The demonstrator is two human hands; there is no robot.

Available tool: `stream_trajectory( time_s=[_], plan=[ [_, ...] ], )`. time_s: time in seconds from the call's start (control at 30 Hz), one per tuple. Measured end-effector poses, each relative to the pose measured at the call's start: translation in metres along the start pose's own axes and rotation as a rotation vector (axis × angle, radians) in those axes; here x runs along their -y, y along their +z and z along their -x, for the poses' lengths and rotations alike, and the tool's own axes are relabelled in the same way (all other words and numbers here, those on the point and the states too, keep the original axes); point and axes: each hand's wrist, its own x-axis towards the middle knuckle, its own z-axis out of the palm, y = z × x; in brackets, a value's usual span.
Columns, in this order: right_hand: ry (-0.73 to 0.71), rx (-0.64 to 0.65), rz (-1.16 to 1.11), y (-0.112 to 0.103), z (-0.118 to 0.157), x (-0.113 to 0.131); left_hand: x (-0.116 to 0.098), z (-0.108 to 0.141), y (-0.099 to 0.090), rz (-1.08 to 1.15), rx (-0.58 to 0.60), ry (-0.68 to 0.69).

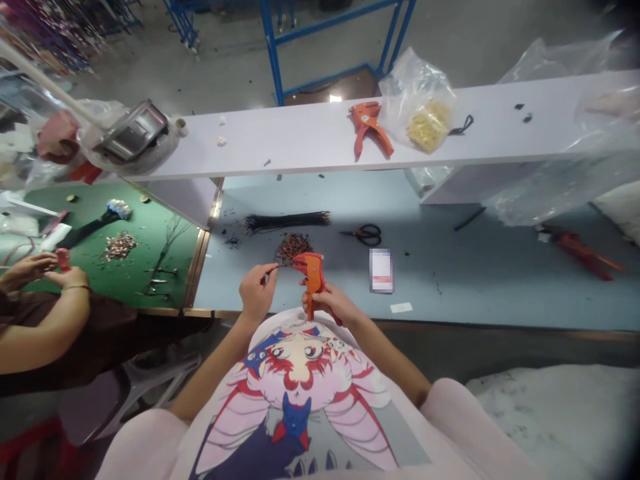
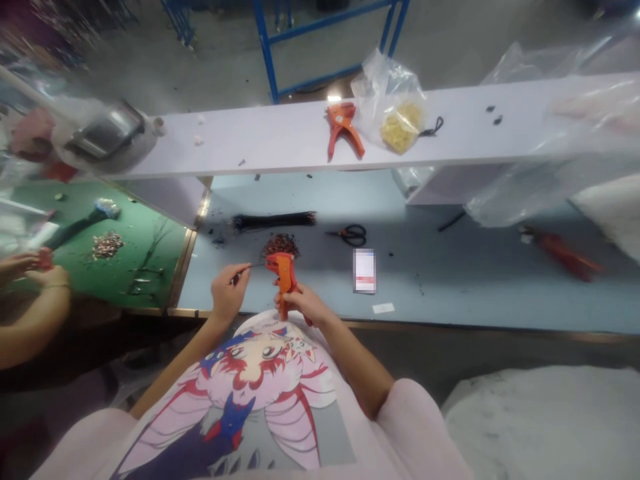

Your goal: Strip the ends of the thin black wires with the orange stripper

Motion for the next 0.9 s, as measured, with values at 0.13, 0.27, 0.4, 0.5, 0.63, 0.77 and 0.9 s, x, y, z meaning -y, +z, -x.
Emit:
stream_trajectory(
  time_s=[0.13,0.27,0.4,0.5,0.63,0.77,0.9],
  plan=[
    [-0.017,0.007,0.074,0.002,0.005,0.004,-0.002,0.0,-0.001,-0.044,-0.012,0.036],
    [-0.008,0.009,0.097,0.003,0.005,0.005,-0.003,0.001,0.001,-0.057,-0.013,0.054],
    [-0.003,0.02,0.092,0.003,0.004,0.003,-0.004,0.002,0.001,-0.067,-0.007,0.05],
    [-0.005,0.032,0.104,0.003,0.005,0.001,-0.006,0.004,0.0,-0.059,-0.011,0.038],
    [-0.02,0.05,0.119,0.002,0.006,-0.001,-0.008,0.005,0.001,-0.064,-0.002,0.033],
    [-0.026,0.06,0.104,0.001,0.007,0.0,-0.01,0.006,0.001,-0.05,0.005,0.031],
    [-0.026,0.065,0.097,0.0,0.008,-0.001,-0.013,0.006,0.001,-0.023,0.015,0.009]
  ],
)
